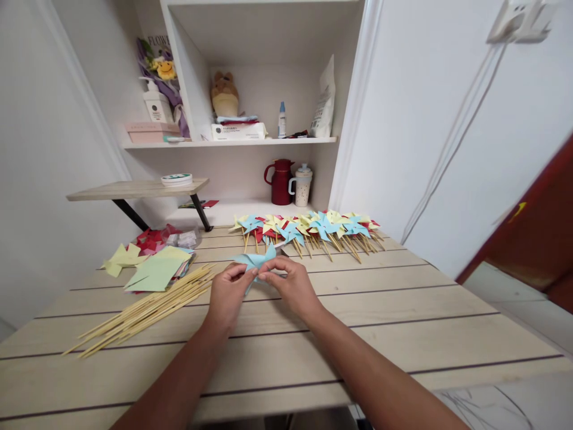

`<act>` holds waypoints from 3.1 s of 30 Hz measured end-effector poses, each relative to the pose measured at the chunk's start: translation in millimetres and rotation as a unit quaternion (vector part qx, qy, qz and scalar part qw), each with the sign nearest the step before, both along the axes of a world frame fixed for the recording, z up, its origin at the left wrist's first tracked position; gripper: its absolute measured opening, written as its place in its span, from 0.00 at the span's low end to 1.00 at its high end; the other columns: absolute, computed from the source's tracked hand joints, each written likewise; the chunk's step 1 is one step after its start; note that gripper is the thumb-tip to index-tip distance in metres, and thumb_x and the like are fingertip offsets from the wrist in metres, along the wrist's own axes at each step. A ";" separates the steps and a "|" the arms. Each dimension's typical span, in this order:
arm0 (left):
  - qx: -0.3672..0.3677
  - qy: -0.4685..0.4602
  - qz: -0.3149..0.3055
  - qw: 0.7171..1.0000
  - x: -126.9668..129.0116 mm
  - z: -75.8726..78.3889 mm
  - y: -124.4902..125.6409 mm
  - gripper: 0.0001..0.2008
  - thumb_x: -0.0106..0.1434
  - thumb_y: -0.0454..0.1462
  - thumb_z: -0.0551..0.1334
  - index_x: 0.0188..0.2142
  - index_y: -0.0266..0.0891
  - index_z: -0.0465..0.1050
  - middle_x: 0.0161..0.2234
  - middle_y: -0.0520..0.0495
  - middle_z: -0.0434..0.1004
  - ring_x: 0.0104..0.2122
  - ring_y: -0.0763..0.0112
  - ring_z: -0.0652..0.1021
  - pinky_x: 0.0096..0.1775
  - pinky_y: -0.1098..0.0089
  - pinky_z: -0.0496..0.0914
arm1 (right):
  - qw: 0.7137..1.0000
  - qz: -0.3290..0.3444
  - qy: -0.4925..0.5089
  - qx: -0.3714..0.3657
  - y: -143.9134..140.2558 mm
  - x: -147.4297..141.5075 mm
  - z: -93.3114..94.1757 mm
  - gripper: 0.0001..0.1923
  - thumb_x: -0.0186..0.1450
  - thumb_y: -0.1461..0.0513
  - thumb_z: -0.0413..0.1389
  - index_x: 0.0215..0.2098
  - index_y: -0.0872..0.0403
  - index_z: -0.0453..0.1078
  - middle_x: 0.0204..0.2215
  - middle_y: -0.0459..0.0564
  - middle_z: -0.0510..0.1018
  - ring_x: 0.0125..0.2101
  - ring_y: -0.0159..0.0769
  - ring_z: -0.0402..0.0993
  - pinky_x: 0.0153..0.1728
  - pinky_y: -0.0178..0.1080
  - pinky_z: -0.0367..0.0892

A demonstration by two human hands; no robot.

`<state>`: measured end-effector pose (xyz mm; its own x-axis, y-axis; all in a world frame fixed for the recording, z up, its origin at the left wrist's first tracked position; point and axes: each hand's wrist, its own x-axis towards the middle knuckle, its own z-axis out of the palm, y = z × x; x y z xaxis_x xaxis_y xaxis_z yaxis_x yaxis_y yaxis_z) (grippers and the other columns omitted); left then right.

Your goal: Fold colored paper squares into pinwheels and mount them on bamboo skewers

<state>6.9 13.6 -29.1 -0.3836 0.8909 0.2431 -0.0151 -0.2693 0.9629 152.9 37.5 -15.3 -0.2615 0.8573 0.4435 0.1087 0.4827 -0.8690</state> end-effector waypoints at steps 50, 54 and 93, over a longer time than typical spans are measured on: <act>0.048 0.021 0.014 0.999 4.3 3.9 -6.9 0.05 0.51 0.38 0.70 0.28 0.39 0.82 0.32 0.47 0.78 0.33 0.68 0.76 0.36 0.70 0.70 | 0.999 -0.006 0.032 0.025 1.3 4.3 1.3 0.04 0.58 0.60 0.63 0.27 0.50 0.76 0.32 0.47 0.76 0.39 0.40 0.71 0.42 0.42 0.64; 0.040 0.014 0.018 0.999 6.0 5.0 -7.4 0.05 0.51 0.38 0.70 0.27 0.38 0.82 0.32 0.47 0.78 0.32 0.69 0.76 0.36 0.70 0.70 | 0.999 0.002 0.040 0.005 1.9 2.8 -0.1 0.04 0.58 0.60 0.63 0.27 0.50 0.76 0.31 0.47 0.77 0.37 0.39 0.71 0.42 0.41 0.64; 0.063 0.038 0.027 0.997 12.4 -3.0 -8.0 0.04 0.54 0.38 0.68 0.29 0.40 0.82 0.34 0.48 0.79 0.35 0.66 0.78 0.39 0.69 0.71 | 0.997 -0.019 0.070 -0.039 -2.7 1.1 2.9 0.07 0.56 0.58 0.64 0.27 0.53 0.73 0.27 0.46 0.77 0.30 0.35 0.71 0.34 0.38 0.65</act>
<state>19.4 5.5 -32.0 -0.4069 0.8299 0.3816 0.0754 -0.3858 0.9195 154.0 34.8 -12.3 -0.1686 0.8984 0.4055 -0.0002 0.4113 -0.9115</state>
